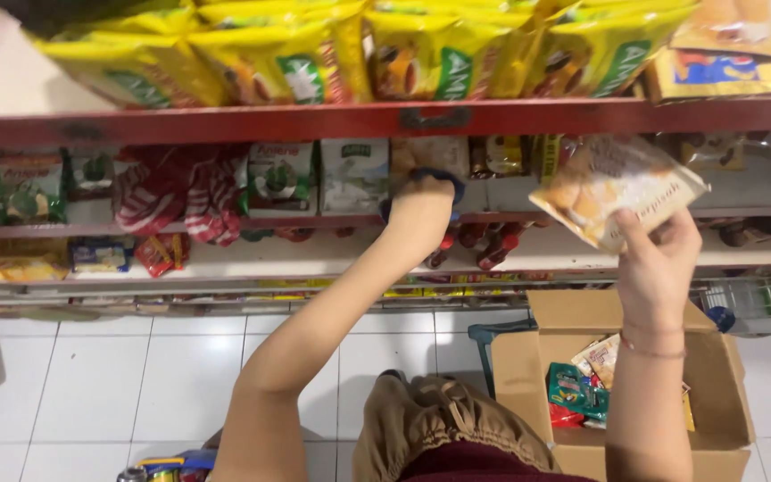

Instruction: Picking up items from a box, cleaning them with a cloth, scanning them with a handheld scanner, and placing them on grocery shelves.

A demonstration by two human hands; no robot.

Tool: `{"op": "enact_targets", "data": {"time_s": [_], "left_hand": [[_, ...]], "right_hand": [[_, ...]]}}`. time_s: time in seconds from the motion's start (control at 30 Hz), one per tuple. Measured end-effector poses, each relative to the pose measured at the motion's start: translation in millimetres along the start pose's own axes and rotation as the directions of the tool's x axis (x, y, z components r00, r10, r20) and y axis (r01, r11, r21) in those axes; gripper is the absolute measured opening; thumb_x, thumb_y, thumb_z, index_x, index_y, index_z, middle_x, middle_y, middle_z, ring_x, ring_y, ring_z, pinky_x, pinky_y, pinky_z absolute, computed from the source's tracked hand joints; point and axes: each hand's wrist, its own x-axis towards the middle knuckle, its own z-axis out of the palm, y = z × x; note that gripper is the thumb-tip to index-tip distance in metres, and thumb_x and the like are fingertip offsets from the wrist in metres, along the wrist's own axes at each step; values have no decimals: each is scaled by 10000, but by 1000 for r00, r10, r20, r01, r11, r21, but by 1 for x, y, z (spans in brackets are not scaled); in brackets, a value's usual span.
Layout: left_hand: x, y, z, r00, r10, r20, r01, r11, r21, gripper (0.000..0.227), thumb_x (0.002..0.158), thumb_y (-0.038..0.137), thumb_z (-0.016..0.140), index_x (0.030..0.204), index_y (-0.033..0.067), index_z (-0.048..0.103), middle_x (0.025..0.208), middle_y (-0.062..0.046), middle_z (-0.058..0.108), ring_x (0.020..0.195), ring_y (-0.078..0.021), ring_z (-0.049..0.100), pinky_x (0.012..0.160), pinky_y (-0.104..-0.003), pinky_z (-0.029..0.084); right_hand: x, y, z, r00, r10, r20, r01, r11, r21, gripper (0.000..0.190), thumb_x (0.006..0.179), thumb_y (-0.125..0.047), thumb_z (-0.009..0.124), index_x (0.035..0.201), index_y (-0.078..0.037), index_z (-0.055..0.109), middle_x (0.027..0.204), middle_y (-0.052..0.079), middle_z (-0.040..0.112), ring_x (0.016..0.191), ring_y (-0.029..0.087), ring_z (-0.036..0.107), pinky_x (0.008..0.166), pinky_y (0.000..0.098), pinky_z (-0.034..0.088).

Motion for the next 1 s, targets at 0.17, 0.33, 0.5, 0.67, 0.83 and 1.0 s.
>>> {"op": "enact_targets", "data": {"time_s": [0.17,0.33,0.5,0.67,0.83,1.0], "left_hand": [[10,14,1,988,139,-64,-143,987,-72,113,733,42,679,842,27,704,856,-211,688,783,-391,703,669,-485,573],[32,50,19,975,216,-44,-219,970,-105,118,696,82,708,797,20,697,817,-222,683,746,-400,693,654,-516,546],[52,100,24,959,282,33,-273,948,-162,137,678,33,676,811,7,695,826,-229,693,757,-390,710,643,-477,579],[71,136,51,949,314,32,-295,917,-269,86,772,33,649,831,-1,701,838,-229,702,779,-373,719,716,-482,581],[67,129,44,920,389,49,-332,839,-431,154,838,48,649,959,50,744,994,-183,729,980,-356,716,870,-467,563],[29,45,32,975,223,17,-189,862,-469,386,912,206,561,1244,64,699,1391,-242,543,1139,-413,619,862,-543,502]], "right_hand": [[-24,4,-55,995,22,-97,-27,999,-46,329,1018,77,662,1337,21,600,1295,85,690,1164,145,671,1042,296,537],[-40,0,-83,985,24,-170,-38,996,-80,354,1028,74,669,1370,18,596,1320,89,686,1185,138,671,1047,272,542],[-50,4,-105,965,54,-258,-86,990,-113,334,1049,79,666,1375,38,602,1298,108,697,1144,148,679,982,269,543],[-52,-7,-98,969,68,-239,-79,996,-38,351,1025,79,638,1369,23,593,1300,103,698,1160,146,686,1021,283,558],[-49,1,-102,970,49,-237,-58,998,-32,345,1030,82,643,1367,28,593,1316,114,692,1183,152,682,1058,293,550],[-13,9,-100,976,72,-205,-81,996,-36,358,936,59,538,1285,40,615,1232,50,691,1085,108,682,944,252,549]]}}
